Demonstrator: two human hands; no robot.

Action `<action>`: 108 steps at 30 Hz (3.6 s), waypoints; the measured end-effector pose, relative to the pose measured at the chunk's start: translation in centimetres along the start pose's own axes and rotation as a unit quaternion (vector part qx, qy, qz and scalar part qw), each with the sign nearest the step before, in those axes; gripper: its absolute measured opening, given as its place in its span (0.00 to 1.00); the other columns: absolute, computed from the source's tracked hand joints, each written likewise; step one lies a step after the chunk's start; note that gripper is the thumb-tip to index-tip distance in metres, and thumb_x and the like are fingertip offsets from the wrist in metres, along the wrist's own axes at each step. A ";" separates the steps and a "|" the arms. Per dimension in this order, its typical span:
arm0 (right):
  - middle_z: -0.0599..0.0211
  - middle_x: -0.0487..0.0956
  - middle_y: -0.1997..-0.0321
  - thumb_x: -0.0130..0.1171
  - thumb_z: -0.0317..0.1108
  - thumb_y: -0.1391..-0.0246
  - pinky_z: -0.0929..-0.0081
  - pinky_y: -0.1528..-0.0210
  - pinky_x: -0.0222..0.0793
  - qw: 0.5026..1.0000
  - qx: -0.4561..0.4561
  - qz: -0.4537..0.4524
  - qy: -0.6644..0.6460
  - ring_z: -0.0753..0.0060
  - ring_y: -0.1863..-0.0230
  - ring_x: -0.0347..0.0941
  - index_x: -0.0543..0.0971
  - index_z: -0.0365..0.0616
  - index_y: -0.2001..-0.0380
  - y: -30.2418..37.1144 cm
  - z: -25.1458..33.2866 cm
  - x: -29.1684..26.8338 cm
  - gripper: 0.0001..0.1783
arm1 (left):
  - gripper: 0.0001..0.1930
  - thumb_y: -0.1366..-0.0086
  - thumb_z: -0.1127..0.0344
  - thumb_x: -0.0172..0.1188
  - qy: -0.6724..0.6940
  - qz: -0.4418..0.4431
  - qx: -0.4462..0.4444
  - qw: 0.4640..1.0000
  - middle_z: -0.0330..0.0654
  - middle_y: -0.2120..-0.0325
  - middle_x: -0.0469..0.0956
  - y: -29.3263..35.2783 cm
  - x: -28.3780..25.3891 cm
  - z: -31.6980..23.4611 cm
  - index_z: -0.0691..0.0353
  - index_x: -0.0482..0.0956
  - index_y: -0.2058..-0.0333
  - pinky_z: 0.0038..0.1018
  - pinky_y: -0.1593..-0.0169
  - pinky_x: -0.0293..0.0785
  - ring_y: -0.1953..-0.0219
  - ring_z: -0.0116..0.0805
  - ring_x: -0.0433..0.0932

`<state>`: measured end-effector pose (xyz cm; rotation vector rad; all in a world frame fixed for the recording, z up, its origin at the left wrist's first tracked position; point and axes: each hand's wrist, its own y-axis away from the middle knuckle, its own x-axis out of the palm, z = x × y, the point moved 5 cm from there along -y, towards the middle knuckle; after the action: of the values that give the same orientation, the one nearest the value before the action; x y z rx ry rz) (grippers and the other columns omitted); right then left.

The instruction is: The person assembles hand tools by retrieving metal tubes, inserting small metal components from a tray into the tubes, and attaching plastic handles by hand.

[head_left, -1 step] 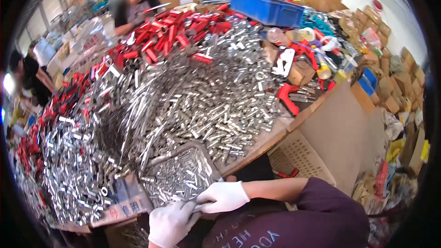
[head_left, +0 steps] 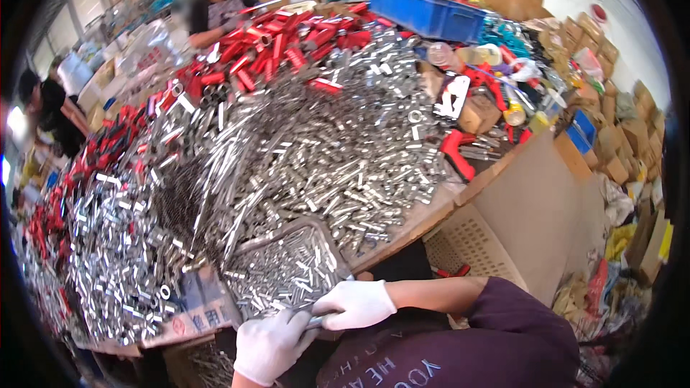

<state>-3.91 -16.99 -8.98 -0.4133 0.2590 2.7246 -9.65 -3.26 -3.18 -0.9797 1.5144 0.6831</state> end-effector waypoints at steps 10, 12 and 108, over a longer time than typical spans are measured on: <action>0.46 0.79 0.52 0.51 0.42 0.42 0.58 0.50 0.73 0.991 0.022 -0.045 0.127 0.45 0.54 0.78 0.72 0.42 0.45 -2.5 -0.2 -4.6 0.24 | 0.08 0.44 0.64 0.67 0.162 -0.111 -0.131 0.972 0.43 0.77 0.81 1.2 2.5 4.8 0.59 0.83 0.68 0.30 0.74 0.75 0.77 0.41 0.80; 0.51 0.78 0.58 0.59 0.45 0.43 0.62 0.58 0.74 0.948 0.060 -0.258 0.179 0.57 0.67 0.77 0.66 0.43 0.39 -4.7 1.1 -9.5 0.32 | 0.07 0.42 0.68 0.66 0.234 -0.217 -0.256 0.912 0.48 0.78 0.80 2.5 4.0 7.2 0.65 0.82 0.68 0.28 0.72 0.73 0.78 0.39 0.79; 0.58 0.84 0.70 0.65 0.26 0.52 0.76 0.65 0.78 0.983 -0.143 -0.074 0.093 0.74 0.69 0.82 0.82 0.38 0.57 -4.9 2.9 -2.9 0.16 | 0.25 0.43 0.57 0.71 0.414 -0.043 -0.217 0.883 0.52 0.72 0.82 3.1 0.6 6.6 0.62 0.80 0.50 0.28 0.64 0.77 0.70 0.38 0.84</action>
<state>-0.16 -12.78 -5.93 -0.7383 -0.1149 2.5827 -9.08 3.67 -5.31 -1.8330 2.0722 0.5701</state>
